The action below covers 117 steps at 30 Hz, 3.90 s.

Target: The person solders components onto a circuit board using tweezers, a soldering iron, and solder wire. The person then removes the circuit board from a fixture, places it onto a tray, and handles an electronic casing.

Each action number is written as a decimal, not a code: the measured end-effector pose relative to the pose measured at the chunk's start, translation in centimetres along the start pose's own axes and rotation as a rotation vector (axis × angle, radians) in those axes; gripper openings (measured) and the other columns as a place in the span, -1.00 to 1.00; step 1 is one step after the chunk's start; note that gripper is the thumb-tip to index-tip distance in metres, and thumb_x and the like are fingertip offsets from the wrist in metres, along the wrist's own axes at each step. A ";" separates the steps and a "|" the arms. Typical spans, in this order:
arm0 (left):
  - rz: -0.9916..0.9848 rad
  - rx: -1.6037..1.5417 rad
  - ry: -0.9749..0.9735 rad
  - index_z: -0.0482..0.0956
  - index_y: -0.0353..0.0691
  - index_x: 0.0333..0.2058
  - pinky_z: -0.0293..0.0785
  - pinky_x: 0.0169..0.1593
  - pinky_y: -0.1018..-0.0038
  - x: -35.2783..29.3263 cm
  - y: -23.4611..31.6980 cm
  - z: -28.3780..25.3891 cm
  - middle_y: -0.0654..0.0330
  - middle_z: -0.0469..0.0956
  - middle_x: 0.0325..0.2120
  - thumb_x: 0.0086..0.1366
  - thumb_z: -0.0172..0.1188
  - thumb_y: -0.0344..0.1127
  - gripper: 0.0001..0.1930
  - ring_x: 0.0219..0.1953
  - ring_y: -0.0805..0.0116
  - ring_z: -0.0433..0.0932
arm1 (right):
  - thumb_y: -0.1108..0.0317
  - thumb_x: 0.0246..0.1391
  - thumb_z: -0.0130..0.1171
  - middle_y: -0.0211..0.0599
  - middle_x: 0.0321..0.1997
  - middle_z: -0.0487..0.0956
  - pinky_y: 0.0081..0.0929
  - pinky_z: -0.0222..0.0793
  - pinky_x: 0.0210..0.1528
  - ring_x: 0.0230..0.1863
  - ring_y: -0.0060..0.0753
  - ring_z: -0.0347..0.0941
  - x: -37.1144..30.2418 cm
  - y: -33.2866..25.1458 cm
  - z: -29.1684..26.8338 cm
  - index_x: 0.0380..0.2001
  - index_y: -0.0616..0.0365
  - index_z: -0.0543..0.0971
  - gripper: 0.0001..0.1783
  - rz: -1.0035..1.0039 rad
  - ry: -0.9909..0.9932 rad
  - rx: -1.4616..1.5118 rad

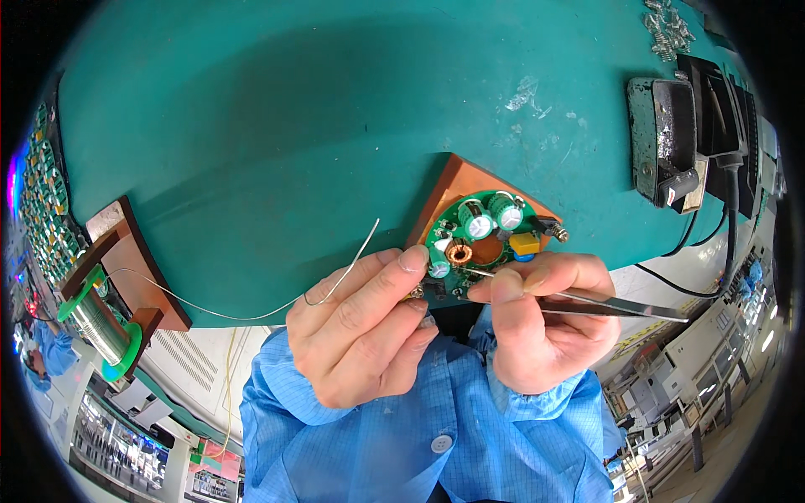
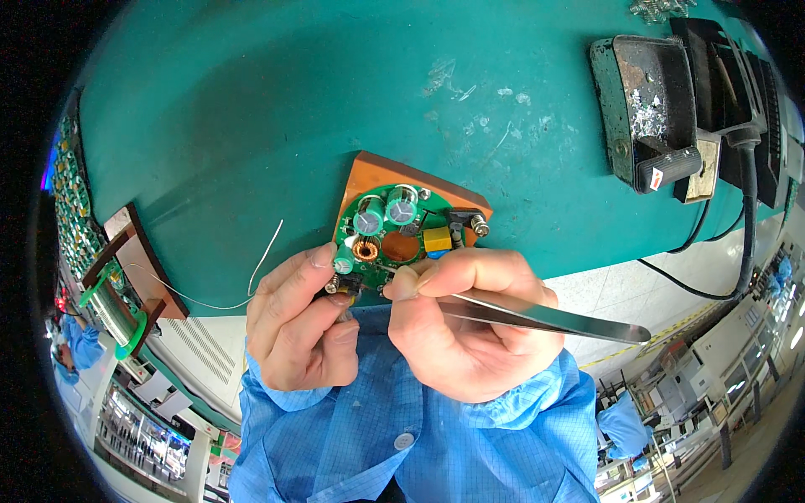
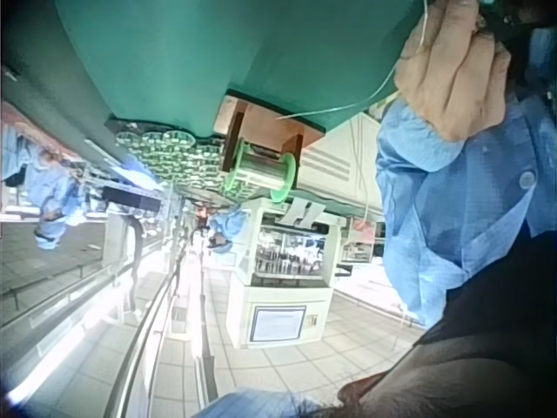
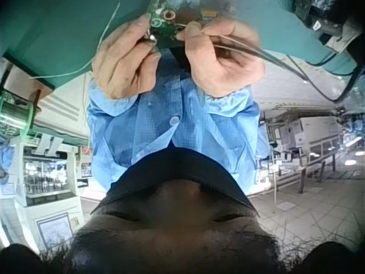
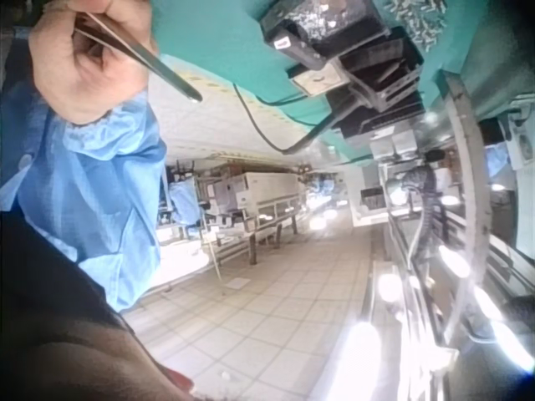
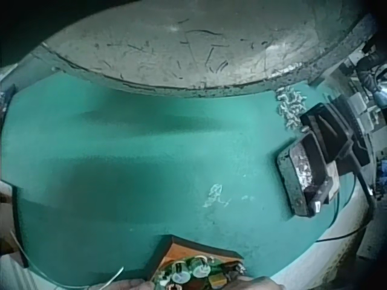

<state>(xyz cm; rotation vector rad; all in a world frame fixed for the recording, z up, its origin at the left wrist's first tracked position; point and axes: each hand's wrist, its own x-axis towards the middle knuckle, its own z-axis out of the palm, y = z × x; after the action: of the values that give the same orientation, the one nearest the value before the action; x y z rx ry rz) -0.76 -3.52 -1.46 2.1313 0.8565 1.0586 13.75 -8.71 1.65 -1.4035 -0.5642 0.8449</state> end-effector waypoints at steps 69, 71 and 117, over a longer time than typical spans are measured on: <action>-0.013 0.014 -0.015 0.53 -0.43 -0.50 0.61 -0.30 0.32 0.1 0.0 -0.1 -0.19 0.61 -0.27 -0.14 0.30 -0.48 -0.82 -0.37 0.01 0.65 | 0.71 -0.05 0.16 -0.24 -0.45 0.53 -0.51 0.57 -0.39 -0.51 -0.44 0.56 0.2 -0.8 0.4 -0.36 0.22 0.40 -0.78 0.080 -0.009 -0.134; -0.010 0.015 -0.009 0.53 -0.43 -0.50 0.61 -0.30 0.32 0.0 0.0 -0.1 -0.19 0.61 -0.27 -0.13 0.30 -0.48 -0.82 -0.37 0.01 0.65 | 0.70 -0.06 0.16 -0.23 -0.45 0.53 -0.51 0.56 -0.40 -0.51 -0.43 0.56 0.2 -0.9 0.4 -0.37 0.21 0.40 -0.78 0.078 -0.012 -0.136; -0.063 -0.450 0.001 0.60 -0.38 -0.43 0.28 -0.71 0.55 -2.3 2.8 -0.4 0.10 0.56 -0.62 -0.12 0.46 -0.43 -0.74 -0.72 0.36 0.48 | 0.47 -0.12 0.44 -0.10 -0.48 0.56 -0.51 0.35 -0.60 -0.56 -0.38 0.48 -0.4 -0.4 -5.3 -0.52 0.26 0.64 -0.86 0.050 -0.754 0.109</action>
<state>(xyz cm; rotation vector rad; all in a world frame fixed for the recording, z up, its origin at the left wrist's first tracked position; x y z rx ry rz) -1.44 -6.83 -0.21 1.7170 0.6110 1.0999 17.72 -12.34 1.48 -0.9718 -1.0338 1.4326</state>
